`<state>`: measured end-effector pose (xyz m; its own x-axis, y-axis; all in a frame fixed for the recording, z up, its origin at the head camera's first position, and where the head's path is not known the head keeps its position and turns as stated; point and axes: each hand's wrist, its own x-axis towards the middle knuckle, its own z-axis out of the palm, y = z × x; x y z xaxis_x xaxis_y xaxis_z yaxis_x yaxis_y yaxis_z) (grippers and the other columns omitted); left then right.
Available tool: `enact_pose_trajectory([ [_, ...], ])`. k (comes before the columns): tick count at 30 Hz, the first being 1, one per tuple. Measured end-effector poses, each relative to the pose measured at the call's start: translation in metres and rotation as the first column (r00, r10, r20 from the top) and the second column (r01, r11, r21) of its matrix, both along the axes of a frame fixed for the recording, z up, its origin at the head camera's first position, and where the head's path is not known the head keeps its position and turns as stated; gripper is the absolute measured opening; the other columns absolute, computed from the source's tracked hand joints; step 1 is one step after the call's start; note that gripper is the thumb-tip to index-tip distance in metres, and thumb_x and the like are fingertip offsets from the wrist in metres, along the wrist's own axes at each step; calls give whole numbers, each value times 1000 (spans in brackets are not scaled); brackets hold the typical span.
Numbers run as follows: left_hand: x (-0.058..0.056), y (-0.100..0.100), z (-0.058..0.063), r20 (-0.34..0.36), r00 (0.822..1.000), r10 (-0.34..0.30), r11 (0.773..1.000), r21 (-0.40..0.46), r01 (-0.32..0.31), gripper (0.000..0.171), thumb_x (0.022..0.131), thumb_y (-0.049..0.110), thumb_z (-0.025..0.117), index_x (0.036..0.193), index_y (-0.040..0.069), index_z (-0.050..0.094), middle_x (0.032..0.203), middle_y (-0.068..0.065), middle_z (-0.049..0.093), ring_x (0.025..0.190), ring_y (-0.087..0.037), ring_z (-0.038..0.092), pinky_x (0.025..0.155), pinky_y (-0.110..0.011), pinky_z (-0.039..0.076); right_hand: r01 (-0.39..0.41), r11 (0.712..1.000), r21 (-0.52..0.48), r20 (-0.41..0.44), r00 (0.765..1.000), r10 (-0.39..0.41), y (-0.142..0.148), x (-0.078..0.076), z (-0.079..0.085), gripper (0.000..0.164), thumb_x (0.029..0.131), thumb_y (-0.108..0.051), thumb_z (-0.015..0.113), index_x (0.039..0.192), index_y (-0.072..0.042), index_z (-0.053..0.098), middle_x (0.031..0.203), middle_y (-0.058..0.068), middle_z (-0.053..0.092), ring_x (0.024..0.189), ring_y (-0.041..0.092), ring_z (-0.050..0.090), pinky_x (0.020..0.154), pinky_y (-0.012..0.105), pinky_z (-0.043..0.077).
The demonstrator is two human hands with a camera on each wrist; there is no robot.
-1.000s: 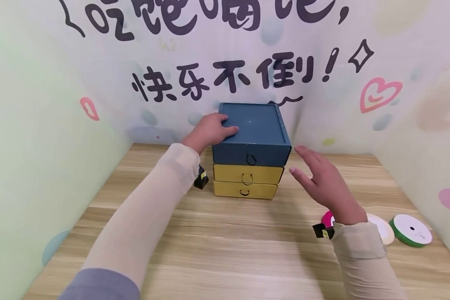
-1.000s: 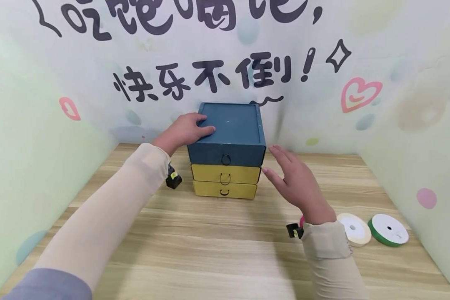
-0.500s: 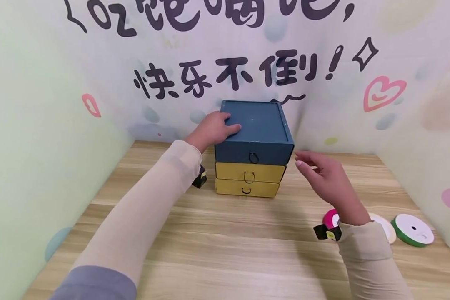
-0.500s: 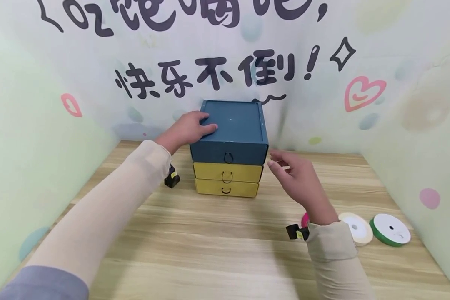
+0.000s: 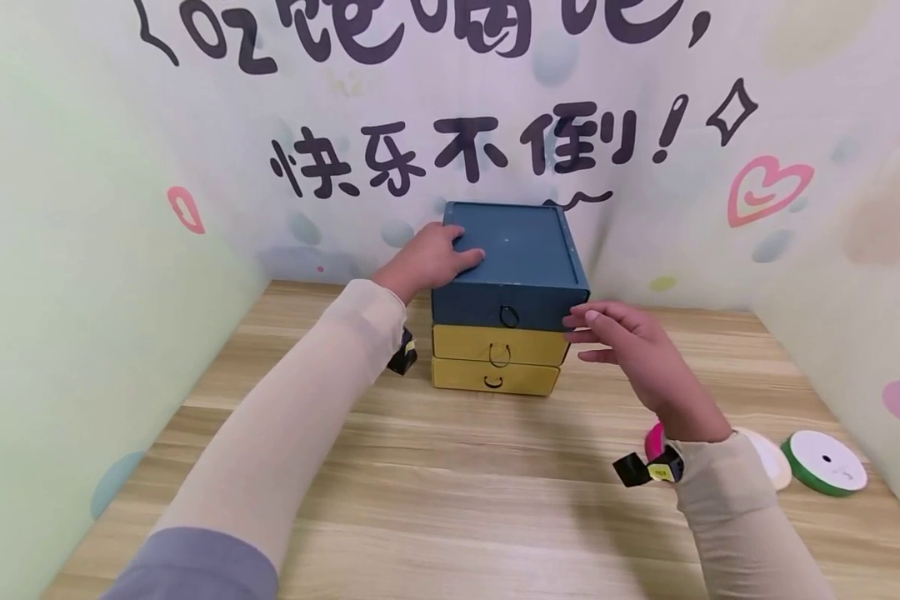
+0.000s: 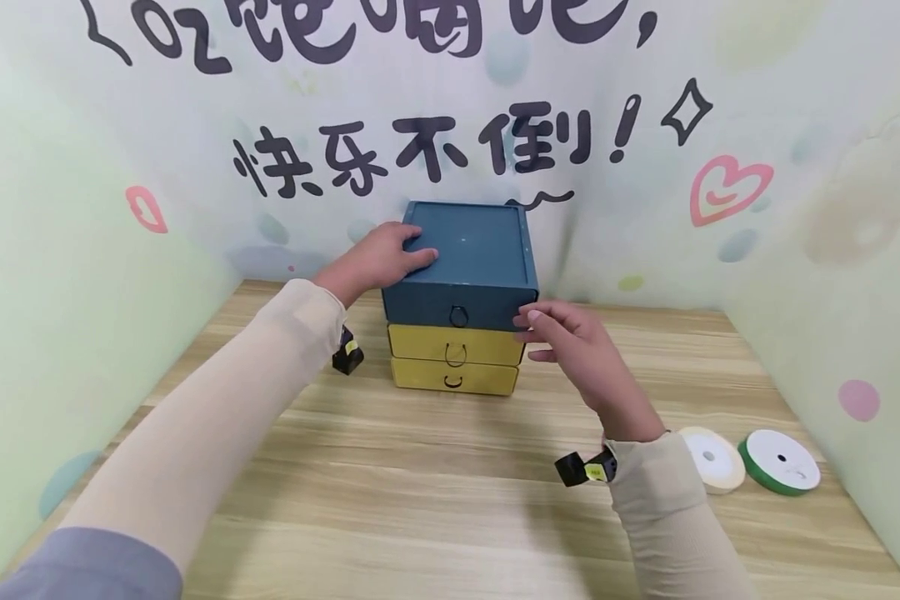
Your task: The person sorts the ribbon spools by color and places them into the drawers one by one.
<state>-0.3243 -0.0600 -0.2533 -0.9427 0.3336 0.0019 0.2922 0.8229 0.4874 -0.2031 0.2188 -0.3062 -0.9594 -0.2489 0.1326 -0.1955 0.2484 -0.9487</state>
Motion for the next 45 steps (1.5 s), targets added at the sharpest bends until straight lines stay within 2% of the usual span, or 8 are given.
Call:
enact_pose_trajectory([
  [5,-3,-7,2,30,999,-22,1000,-5,22,69,102,48,46,156,9,30,159,-17,26,145,-29,27,115,-40,27,-38,998,-40,93,995,42,-13,-5,-3,47,105,-34,49,131,6,53,133,23,58,114,27,64,89,36,54],
  [9,-7,-12,4,61,997,-46,998,41,44,68,102,46,48,156,10,30,160,-13,28,146,-26,26,115,-39,27,-59,996,-70,143,987,69,-23,-9,-7,47,105,-33,48,132,5,54,135,23,57,114,26,64,93,39,52],
  [15,-7,-13,3,113,993,-20,996,88,10,67,101,45,50,156,11,31,160,-8,30,146,-25,27,115,-39,27,-79,985,-156,212,971,112,-36,-13,-15,46,106,-31,46,133,6,53,137,25,55,114,26,64,94,37,51],
  [26,-5,-7,-6,58,993,102,980,164,-111,66,98,49,55,152,14,40,157,-7,35,143,-25,33,112,-40,32,-110,939,-325,291,933,210,-52,-16,-21,49,105,-34,49,135,4,50,136,23,57,111,25,66,95,41,51],
  [33,-6,-6,-8,27,992,121,985,117,-123,67,98,52,53,152,15,40,157,-7,36,142,-25,34,112,-40,33,-117,918,-379,361,895,263,-66,-20,-22,52,107,-36,42,139,4,44,124,14,66,106,25,68,96,43,50],
  [39,-6,-2,-8,9,994,108,988,114,-108,67,99,51,52,152,13,40,156,-8,37,142,-26,35,112,-41,33,-104,911,-399,374,889,265,-68,-23,-22,55,106,-41,42,138,3,44,118,10,69,101,23,69,91,40,53],
  [45,-8,4,-8,2,995,103,987,126,-102,66,99,51,52,152,13,40,156,-8,37,141,-26,36,112,-40,32,-122,900,-418,386,874,297,-70,-27,-22,57,105,-42,44,139,4,46,118,11,69,104,26,69,99,47,47],
])
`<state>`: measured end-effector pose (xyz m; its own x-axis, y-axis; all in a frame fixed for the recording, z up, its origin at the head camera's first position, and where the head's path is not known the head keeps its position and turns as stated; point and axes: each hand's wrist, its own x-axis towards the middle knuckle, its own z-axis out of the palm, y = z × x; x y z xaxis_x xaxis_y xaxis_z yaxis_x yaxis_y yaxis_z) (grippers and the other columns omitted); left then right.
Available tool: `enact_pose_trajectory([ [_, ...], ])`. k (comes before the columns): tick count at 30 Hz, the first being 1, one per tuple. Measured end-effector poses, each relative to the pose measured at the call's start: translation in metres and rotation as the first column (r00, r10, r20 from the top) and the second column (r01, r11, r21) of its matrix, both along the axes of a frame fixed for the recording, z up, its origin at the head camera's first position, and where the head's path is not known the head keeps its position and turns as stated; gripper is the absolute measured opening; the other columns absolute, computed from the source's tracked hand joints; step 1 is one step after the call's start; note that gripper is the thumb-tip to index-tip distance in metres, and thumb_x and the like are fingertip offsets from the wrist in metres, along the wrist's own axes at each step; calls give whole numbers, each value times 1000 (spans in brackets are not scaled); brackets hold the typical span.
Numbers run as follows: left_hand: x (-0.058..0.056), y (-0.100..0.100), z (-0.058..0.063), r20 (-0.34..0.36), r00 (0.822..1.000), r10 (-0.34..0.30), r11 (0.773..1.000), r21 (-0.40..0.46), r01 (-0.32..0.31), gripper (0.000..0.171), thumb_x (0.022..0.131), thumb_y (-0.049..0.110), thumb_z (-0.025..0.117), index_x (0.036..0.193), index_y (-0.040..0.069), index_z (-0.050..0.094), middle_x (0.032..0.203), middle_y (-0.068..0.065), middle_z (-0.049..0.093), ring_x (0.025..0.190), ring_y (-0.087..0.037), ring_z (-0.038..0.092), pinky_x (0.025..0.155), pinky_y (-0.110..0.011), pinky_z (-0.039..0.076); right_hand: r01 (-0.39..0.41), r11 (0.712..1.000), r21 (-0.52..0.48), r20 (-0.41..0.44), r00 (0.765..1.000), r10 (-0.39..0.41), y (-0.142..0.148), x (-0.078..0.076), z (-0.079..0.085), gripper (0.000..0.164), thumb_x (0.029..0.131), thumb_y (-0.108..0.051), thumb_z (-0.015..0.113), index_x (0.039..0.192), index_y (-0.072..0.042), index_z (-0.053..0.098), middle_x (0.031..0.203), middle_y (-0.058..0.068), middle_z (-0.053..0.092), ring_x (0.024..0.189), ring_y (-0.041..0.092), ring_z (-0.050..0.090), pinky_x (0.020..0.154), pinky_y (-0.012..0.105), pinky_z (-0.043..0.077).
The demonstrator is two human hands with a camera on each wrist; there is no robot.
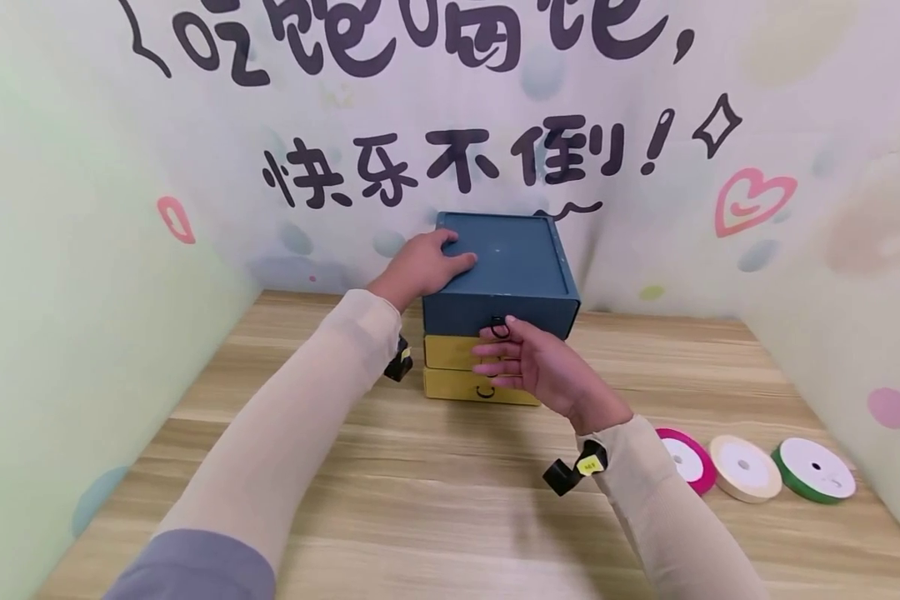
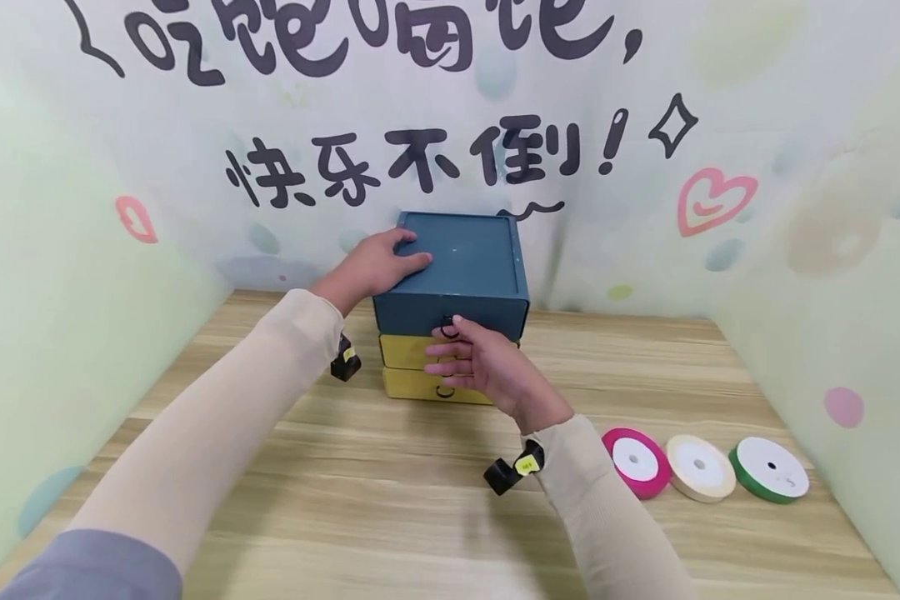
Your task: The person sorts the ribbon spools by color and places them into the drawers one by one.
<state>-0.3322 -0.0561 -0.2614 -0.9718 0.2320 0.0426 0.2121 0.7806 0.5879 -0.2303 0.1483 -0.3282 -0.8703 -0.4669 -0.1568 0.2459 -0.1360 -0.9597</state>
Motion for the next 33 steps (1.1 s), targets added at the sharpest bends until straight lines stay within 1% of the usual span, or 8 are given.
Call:
enact_pose_trajectory([
  [5,-1,-2,-1,7,1000,13,1000,8,-13,66,99,51,52,152,14,40,156,-8,37,141,-26,36,112,-41,33,-11,999,-34,15,1000,12,-8,-5,-2,56,105,-42,45,141,1,47,120,12,68,109,28,67,104,50,42],
  [9,0,-3,-1,8,1000,13,1000,14,-13,66,99,50,52,152,13,40,156,-9,37,141,-26,36,112,-41,32,8,998,-70,22,1000,-7,-12,-6,-5,53,105,-40,46,139,1,50,120,10,69,112,27,66,104,48,43],
  [14,2,-3,-1,20,1000,13,999,29,-14,65,100,49,52,153,13,40,157,-9,36,142,-26,35,112,-40,32,63,987,-147,34,998,-59,-16,-6,-12,37,106,-30,47,126,-2,59,116,8,71,112,24,66,107,46,40],
  [17,2,-3,-2,28,1000,10,999,40,-11,65,100,48,52,153,13,39,157,-9,36,142,-26,35,112,-40,32,84,982,-167,18,996,-82,-19,-7,-15,29,106,-23,46,121,-3,61,114,6,72,110,22,67,104,42,44],
  [23,0,-2,-2,18,1000,-2,999,43,1,65,100,49,52,153,14,39,157,-8,36,143,-25,34,112,-40,32,117,977,-178,-7,993,-121,-19,-8,-19,25,105,-16,48,120,-1,62,110,6,72,109,21,67,93,32,51],
  [27,0,-1,-1,17,1000,-5,999,54,4,65,100,48,53,153,14,39,157,-8,36,142,-25,34,112,-39,32,129,977,-171,-2,991,-131,-18,-9,-21,23,104,-13,49,119,-1,63,112,7,72,112,22,65,100,37,47],
  [31,2,0,0,25,1000,4,998,68,-6,65,99,48,54,153,14,40,157,-9,36,142,-26,34,112,-40,32,125,979,-161,-2,992,-127,-18,-9,-23,23,103,-12,51,120,-2,64,114,8,71,115,23,64,109,44,38],
  [33,3,0,1,30,999,14,997,69,-16,65,99,48,55,152,15,41,157,-8,36,142,-26,34,112,-40,32,120,981,-154,-8,992,-122,-18,-9,-23,24,103,-13,52,121,-2,64,116,9,71,116,24,63,109,45,37],
])
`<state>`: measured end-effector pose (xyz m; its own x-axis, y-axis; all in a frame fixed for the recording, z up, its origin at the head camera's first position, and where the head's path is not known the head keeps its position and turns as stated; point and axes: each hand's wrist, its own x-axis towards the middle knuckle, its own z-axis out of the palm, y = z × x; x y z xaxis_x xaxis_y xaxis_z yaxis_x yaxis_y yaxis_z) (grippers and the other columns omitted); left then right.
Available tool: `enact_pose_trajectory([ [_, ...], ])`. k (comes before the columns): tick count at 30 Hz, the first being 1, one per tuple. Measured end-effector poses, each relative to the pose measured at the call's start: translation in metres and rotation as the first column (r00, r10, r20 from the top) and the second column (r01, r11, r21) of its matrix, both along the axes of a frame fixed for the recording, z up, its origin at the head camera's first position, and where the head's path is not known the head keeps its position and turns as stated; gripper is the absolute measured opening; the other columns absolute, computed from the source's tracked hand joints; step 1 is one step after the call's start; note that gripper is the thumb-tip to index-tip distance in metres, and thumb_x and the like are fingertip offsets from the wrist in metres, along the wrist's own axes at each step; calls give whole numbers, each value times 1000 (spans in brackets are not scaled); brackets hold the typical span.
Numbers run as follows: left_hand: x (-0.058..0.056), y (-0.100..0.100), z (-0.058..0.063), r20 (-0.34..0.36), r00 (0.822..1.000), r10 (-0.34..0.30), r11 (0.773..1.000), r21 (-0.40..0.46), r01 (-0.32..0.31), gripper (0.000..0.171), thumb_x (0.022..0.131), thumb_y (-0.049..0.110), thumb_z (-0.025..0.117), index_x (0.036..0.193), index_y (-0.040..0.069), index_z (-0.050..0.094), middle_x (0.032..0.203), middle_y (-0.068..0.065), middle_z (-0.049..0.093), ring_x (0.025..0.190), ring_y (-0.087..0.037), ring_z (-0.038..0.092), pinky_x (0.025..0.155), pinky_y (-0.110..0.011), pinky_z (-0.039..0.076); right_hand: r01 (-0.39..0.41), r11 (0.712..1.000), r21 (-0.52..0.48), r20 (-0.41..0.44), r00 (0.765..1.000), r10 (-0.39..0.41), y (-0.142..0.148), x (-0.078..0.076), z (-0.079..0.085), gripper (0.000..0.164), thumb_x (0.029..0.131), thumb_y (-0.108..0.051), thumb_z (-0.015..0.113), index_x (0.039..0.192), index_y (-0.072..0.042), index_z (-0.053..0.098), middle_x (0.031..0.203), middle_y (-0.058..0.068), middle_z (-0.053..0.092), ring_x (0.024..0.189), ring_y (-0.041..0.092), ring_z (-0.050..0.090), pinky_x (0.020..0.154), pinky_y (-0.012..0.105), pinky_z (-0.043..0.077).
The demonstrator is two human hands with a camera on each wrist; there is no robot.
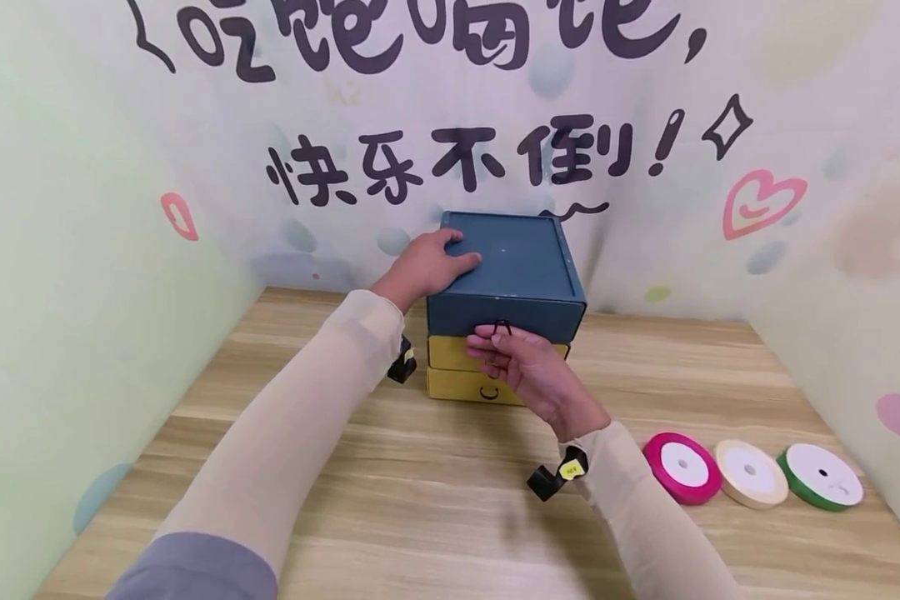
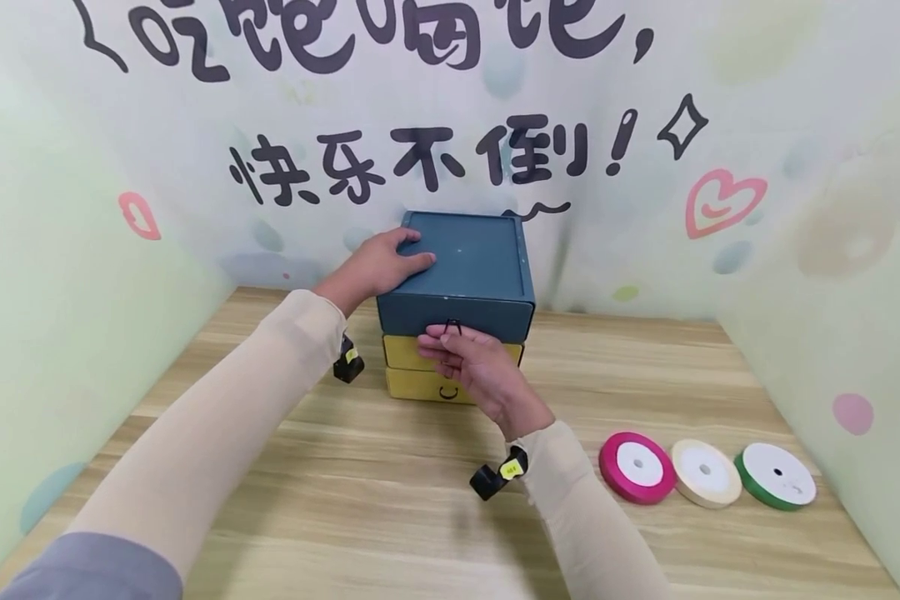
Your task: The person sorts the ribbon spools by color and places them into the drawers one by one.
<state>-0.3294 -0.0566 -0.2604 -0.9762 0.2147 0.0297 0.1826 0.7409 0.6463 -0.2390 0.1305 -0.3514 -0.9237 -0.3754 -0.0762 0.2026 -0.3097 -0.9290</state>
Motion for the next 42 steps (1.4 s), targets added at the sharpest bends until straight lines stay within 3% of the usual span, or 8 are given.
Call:
enact_pose_trajectory([
  [11,2,1,0,-13,1000,12,1000,10,-12,64,98,48,56,150,15,43,156,-8,38,142,-25,34,112,-39,32,-22,999,46,-22,999,23,4,7,-2,31,105,-15,49,128,1,61,128,13,65,120,24,61,101,38,45],
  [18,3,1,-1,1,1000,10,1000,14,-10,64,98,48,56,151,14,43,156,-8,37,142,-25,34,112,-39,32,-31,996,79,-35,999,34,5,12,-3,34,106,-12,46,134,3,57,133,16,61,120,23,61,105,43,41],
  [25,3,1,0,-2,1000,15,1000,14,-15,63,99,47,56,151,14,43,156,-8,37,142,-25,34,112,-40,33,-43,996,72,-56,997,47,6,17,-4,35,105,-10,48,136,4,56,138,21,55,121,24,60,100,37,46],
  [36,-1,2,-3,-22,1000,20,1000,15,-20,63,98,49,56,150,15,45,155,-8,39,141,-25,35,112,-39,33,-70,994,83,-81,994,77,9,29,-6,36,105,-7,45,137,5,54,138,20,56,121,23,60,109,49,37],
  [42,-1,2,-3,-19,1000,21,1000,12,-21,63,98,49,56,150,15,44,155,-8,39,141,-24,36,112,-39,33,-94,993,76,-112,988,102,10,35,-7,36,104,-7,47,137,7,53,140,24,53,120,24,61,104,42,43],
])
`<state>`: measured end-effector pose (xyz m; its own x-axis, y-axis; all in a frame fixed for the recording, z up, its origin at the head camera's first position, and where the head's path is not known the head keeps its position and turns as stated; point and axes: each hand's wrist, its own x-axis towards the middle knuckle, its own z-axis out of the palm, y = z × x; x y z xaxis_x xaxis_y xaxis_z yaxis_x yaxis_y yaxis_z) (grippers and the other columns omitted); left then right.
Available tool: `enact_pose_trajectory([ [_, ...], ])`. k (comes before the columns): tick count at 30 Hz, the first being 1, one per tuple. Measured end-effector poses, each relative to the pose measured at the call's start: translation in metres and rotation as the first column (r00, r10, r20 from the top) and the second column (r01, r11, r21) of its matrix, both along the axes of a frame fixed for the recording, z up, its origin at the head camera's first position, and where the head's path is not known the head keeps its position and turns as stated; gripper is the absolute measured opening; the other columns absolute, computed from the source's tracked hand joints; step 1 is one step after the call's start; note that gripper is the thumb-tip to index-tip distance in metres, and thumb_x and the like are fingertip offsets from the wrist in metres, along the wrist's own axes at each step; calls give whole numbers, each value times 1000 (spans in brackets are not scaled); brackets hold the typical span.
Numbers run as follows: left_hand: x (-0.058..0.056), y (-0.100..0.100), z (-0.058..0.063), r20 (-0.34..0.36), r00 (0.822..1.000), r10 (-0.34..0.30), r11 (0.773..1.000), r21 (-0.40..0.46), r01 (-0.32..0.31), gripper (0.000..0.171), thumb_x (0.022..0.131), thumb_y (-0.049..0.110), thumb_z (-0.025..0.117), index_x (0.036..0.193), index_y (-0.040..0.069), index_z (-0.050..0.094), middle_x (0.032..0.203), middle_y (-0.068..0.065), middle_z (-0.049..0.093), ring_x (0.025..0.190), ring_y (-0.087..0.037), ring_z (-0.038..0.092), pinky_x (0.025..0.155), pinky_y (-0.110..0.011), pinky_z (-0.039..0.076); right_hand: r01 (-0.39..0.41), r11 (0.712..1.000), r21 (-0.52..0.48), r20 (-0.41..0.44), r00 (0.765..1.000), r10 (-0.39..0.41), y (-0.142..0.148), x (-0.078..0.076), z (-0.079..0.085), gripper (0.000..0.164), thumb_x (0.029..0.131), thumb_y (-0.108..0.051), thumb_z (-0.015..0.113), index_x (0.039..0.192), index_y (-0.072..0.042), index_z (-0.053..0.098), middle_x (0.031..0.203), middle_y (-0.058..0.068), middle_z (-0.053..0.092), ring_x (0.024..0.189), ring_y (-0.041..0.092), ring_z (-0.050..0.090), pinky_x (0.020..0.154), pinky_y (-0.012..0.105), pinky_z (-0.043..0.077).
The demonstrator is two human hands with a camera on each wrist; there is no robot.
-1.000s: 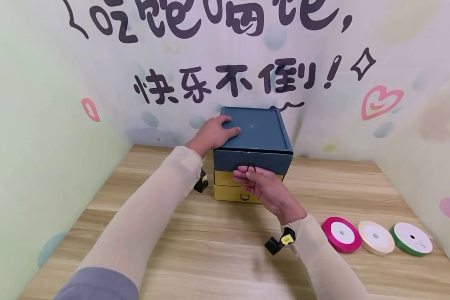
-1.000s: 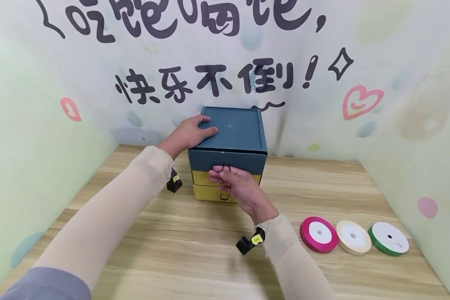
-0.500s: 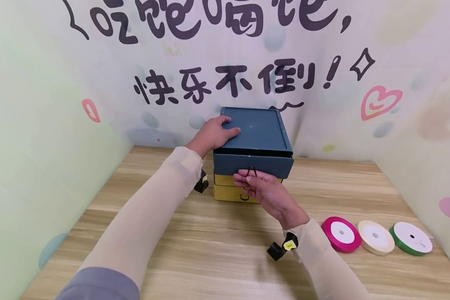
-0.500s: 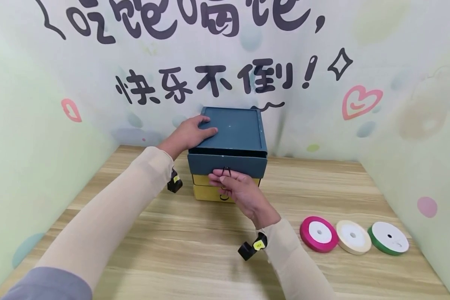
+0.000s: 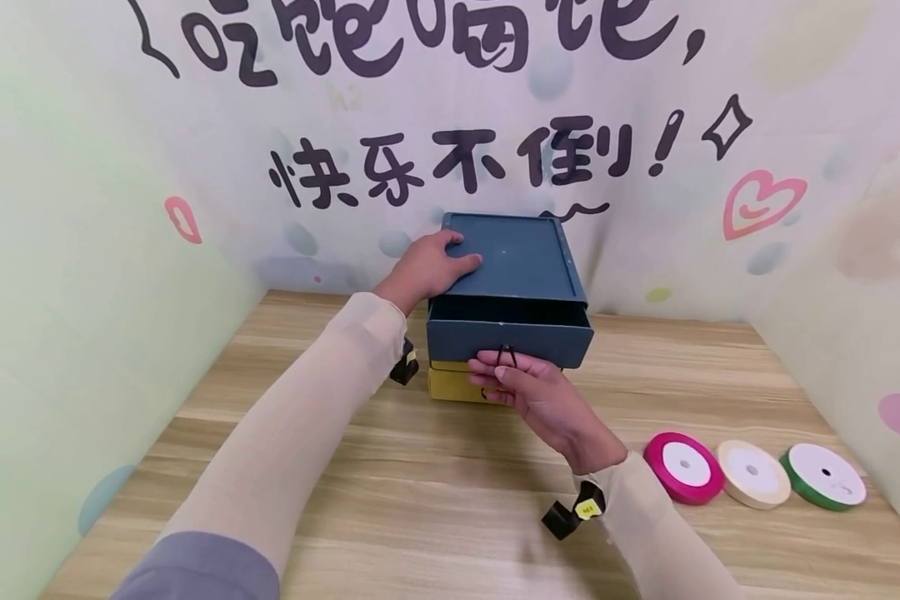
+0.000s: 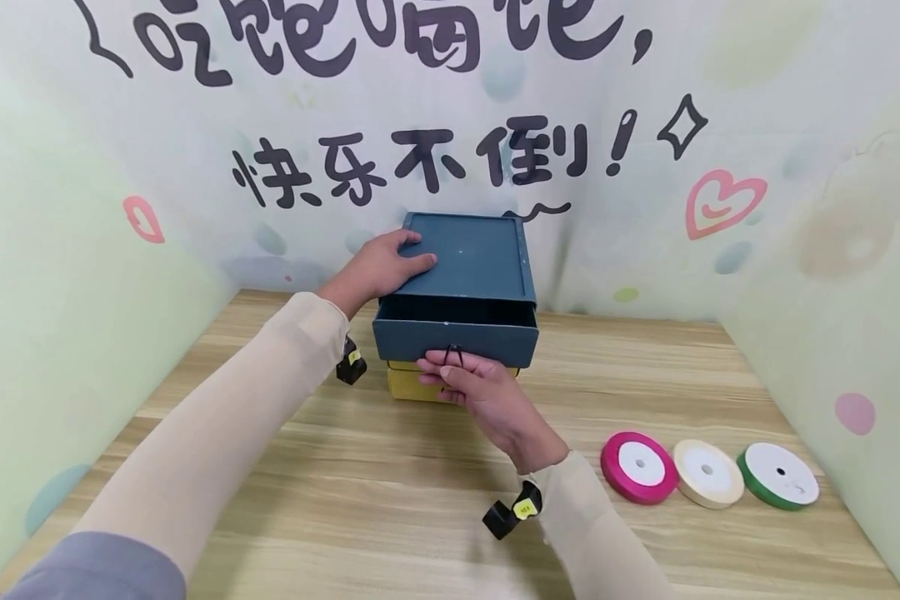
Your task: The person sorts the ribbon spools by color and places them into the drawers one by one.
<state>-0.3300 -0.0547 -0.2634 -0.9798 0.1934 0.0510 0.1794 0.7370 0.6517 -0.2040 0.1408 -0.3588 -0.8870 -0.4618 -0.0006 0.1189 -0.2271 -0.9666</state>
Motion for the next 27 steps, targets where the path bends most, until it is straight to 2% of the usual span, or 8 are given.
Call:
enact_pose_trajectory([
  [6,0,0,1,7,1000,0,1000,3,0,63,98,49,56,150,15,44,155,-7,39,139,-24,37,112,-39,33,-11,1000,16,-20,1000,11,1,5,-1,37,104,-9,48,138,7,52,134,16,60,119,24,61,95,33,49],
  [16,1,1,2,12,1000,5,1000,1,-5,64,98,50,57,150,15,45,154,-7,40,138,-24,38,111,-39,34,-9,999,36,-15,1000,10,1,13,-4,38,104,-11,49,138,7,52,133,14,62,123,31,58,99,37,46],
  [23,1,0,2,12,1000,6,1000,1,-6,63,98,49,56,150,15,45,154,-7,40,137,-23,39,111,-38,34,-20,1000,22,-40,999,21,1,20,-5,39,104,-9,49,138,10,51,137,23,56,115,22,64,94,31,49],
  [27,1,-1,2,10,1000,3,1000,11,-3,62,98,48,57,149,15,45,154,-7,40,136,-24,40,111,-38,35,-20,999,35,-46,999,21,1,23,-6,39,104,-9,49,138,9,51,135,19,59,113,21,64,92,30,49],
])
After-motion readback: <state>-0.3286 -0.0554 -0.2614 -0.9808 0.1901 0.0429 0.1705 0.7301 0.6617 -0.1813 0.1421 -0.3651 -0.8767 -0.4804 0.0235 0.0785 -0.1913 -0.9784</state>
